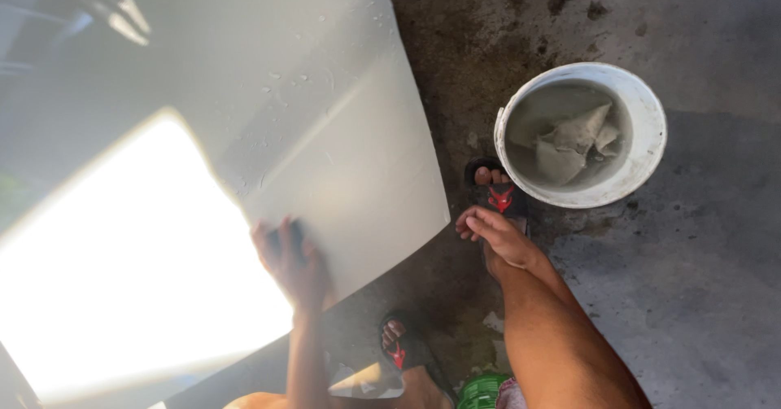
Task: The person sits on the floor and uses a sanding block to sand the side of a white car panel. They repeatedly rub the sanding block over the surface, occasionally dipping it into a bucket of water and using their hand to spread water on the panel.
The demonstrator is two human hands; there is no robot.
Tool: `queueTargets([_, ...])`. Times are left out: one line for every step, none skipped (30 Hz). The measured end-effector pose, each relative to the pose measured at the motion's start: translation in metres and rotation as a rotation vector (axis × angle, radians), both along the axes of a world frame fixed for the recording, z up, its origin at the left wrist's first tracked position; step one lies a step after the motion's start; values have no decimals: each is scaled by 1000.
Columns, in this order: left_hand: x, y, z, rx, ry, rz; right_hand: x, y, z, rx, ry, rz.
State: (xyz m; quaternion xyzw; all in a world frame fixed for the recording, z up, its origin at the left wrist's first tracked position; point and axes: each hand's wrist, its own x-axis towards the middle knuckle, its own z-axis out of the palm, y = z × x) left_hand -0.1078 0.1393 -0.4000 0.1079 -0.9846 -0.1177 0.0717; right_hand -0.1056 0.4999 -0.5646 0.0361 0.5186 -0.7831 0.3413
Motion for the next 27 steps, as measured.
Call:
queueTargets([-16, 23, -9, -14, 20, 0, 0, -1, 0, 8, 17, 4])
queueTargets([-33, 56, -19, -15, 23, -41, 0, -2, 1, 17, 36, -2])
queueTargets([-48, 90, -27, 43, 32, -160, -1, -3, 2, 27, 50, -14])
queueTargets([-61, 126, -36, -71, -22, -330, -1, -4, 3, 19, 34, -31])
queueTargets([-70, 158, -42, -59, -46, -492, -2, -6, 3, 6, 23, -41])
queueTargets([-71, 178, -43, -89, -14, -558, -3, -6, 5, -13, 16, -60])
queueTargets([-70, 188, -42, -118, 19, -626, -4, -7, 7, -40, 0, -73])
queueTargets([-61, 188, -37, -55, 5, -602, -4, -7, 6, -56, -7, -72])
queueTargets([-51, 175, -30, 7, -10, -585, -4, -7, 6, -74, -13, -77])
queueTargets([-43, 150, -22, 61, -52, -591, -5, -7, 5, -37, 19, -75])
queueTargets([-29, 117, -11, 64, -117, -510, -4, -6, 4, -13, 18, -75])
queueTargets([-13, 85, -1, 44, -48, -358, -4, -5, 4, 15, 11, -57])
queueTargets([-2, 59, 4, -37, 6, -152, -3, -5, 2, 11, 11, -21])
queueTargets([11, 39, 8, 17, 69, 21, -2, -4, 2, 8, 27, -2])
queueTargets([17, 25, 9, 68, 124, 182, -1, -3, 2, 2, 34, 4])
queueTargets([22, 22, 6, 23, 98, 161, -1, -3, 2, -11, 21, -7])
queueTargets([22, 28, 1, -14, 89, 159, 0, -2, 2, -16, 24, 1])
queueTargets([18, 44, -8, -49, 84, 152, 0, -3, 3, -20, 33, 4])
queueTargets([12, 64, -16, -68, 86, 9, 0, -3, 4, -16, 37, 0])
queueTargets([3, 87, -24, -89, 90, -139, -1, -3, 5, -14, 44, -8])
queueTargets([-6, 112, -32, -7, 97, -273, -2, -4, 7, -16, 45, -14])
queueTargets([-15, 136, -37, 9, 8, -425, -2, -5, 8, -47, 28, -34])
queueTargets([-25, 156, -42, 24, -71, -578, -3, -5, 9, -76, 22, -53])
queueTargets([-31, 167, -42, 9, -53, -593, -4, -6, 10, -104, 26, -73])
queueTargets([-33, 171, -40, -5, -35, -607, -5, -6, 10, -61, 56, -57])
queueTargets([-32, 168, -35, -19, -26, -622, -6, -6, 10, -20, 78, -43])
queueTargets([-24, 153, -27, 25, -51, -576, -6, -6, 10, 17, 87, -33])
